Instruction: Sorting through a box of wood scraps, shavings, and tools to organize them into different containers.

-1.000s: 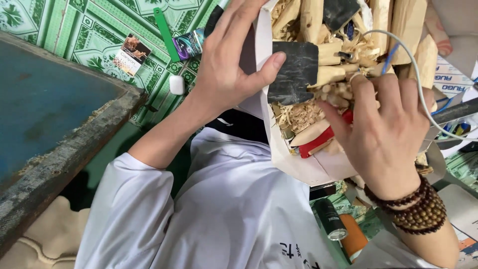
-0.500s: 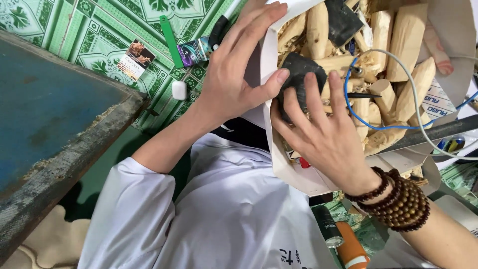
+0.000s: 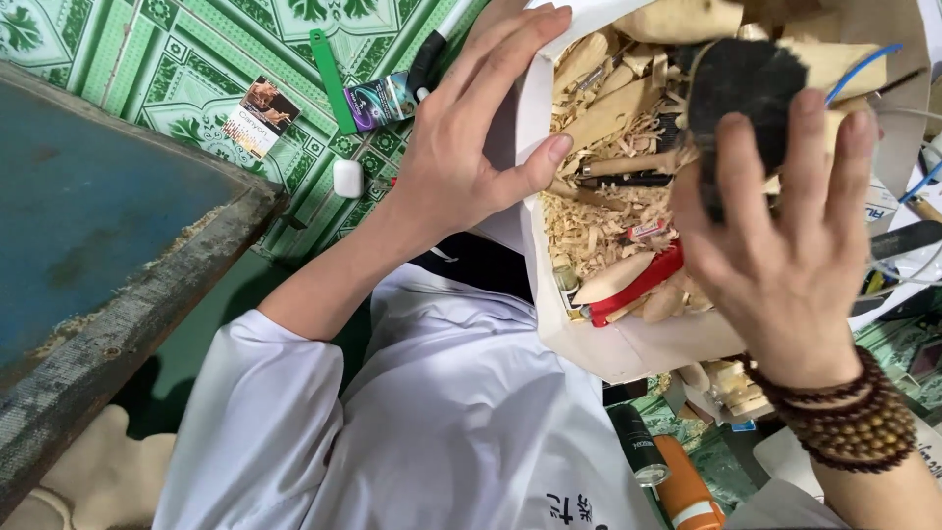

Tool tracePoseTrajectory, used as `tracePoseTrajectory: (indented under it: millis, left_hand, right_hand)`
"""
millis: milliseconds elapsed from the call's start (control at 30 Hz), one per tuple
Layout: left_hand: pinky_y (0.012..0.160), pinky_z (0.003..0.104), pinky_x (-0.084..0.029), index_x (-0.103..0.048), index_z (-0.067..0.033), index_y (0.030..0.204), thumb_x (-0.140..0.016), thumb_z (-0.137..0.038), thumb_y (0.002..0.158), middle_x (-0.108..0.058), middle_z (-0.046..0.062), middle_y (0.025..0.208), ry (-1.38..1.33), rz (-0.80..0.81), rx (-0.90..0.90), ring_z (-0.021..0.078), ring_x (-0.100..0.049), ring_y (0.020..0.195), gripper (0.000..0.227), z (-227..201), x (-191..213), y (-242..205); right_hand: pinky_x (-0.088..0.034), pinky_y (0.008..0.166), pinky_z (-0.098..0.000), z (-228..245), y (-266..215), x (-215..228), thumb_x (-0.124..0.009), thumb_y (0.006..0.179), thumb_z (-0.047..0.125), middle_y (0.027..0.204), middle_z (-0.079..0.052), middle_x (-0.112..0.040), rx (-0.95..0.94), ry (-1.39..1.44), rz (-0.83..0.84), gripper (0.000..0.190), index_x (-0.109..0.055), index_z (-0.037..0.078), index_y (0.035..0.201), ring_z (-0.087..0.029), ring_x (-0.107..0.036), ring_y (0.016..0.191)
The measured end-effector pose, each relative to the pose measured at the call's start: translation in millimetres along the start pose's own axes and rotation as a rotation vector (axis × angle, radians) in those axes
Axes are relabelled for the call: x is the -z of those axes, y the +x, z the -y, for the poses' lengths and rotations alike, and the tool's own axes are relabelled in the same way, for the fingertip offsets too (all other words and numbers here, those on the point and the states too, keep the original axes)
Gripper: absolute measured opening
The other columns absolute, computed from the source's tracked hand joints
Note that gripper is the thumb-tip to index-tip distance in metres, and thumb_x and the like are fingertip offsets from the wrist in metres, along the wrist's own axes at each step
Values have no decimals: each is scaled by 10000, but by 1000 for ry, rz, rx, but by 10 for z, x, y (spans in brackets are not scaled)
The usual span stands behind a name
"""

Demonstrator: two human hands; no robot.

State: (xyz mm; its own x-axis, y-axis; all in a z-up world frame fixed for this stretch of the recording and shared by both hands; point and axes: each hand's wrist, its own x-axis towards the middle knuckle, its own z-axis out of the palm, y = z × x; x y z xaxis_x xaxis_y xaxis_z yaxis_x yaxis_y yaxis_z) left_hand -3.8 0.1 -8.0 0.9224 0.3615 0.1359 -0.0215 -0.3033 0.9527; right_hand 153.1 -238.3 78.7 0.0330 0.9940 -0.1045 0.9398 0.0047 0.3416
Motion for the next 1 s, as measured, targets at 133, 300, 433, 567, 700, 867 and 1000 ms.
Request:
tracePoseTrajectory:
  millis: [133,300,433,567,700,867,1000]
  left_hand:
    - [1255,415,-602,-398,-160,1571,-580,-430,1116,-495,67,1592,42,-16,-32,252,-539,1532,560,32,-20,1]
    - [1213,414,-646,-398,-133,1566,-568,-431,1122,-497,83,1577,77,-23,-56,272,-531,1528,561,62,-31,0]
    - [1275,423,-582,-402,-129,1562,-576,-422,1112,-497,78,1578,47,-32,-59,269,-531,1524,564,56,-38,-5]
    - [1357,429,-449,-422,-125,1550,-619,-357,1085,-494,92,1590,2,-24,4,257,-494,1552,556,-45,-5,10]
    - [1304,469,-517,-413,-123,1543,-601,-385,1100,-497,102,1568,16,-47,-32,271,-513,1513,548,0,-17,10]
    - [1243,473,-565,-396,-159,1554,-547,-467,1127,-507,89,1550,86,-78,-143,275,-543,1483,548,138,-66,14]
    - [1182,500,-567,-390,-188,1554,-543,-499,1090,-487,92,1568,77,-51,-58,305,-537,1468,579,104,-74,-14]
  right_hand:
    - [-603,1128,-517,-66,190,234,-776,1122,168,1433,-177,-642,7,87,2,164,-681,157,1255,-430,-565,1406]
    - [-410,1306,-478,-98,117,268,-714,1069,378,1493,-124,-735,-38,212,159,347,-758,302,1405,-359,-670,1432]
    - [-405,1272,-423,-45,242,242,-697,1195,690,1150,111,-807,-120,-51,131,435,-813,302,1352,-148,-713,1157]
    - [-446,864,-277,80,748,58,-744,1129,301,1010,74,-574,-68,-151,-51,180,-726,251,1301,-105,-522,903]
    - [-384,793,-317,71,855,-40,-604,1025,185,973,-7,-510,-43,-137,-12,92,-676,194,1081,-198,-486,919]
    - [-472,849,-302,-87,661,-16,-787,1103,317,1061,-11,-621,-15,97,-23,196,-637,191,1099,-176,-551,924]
    - [-413,820,-433,-208,472,141,-827,1090,123,1098,-143,-667,-113,566,-162,159,-726,9,1136,-326,-551,940]
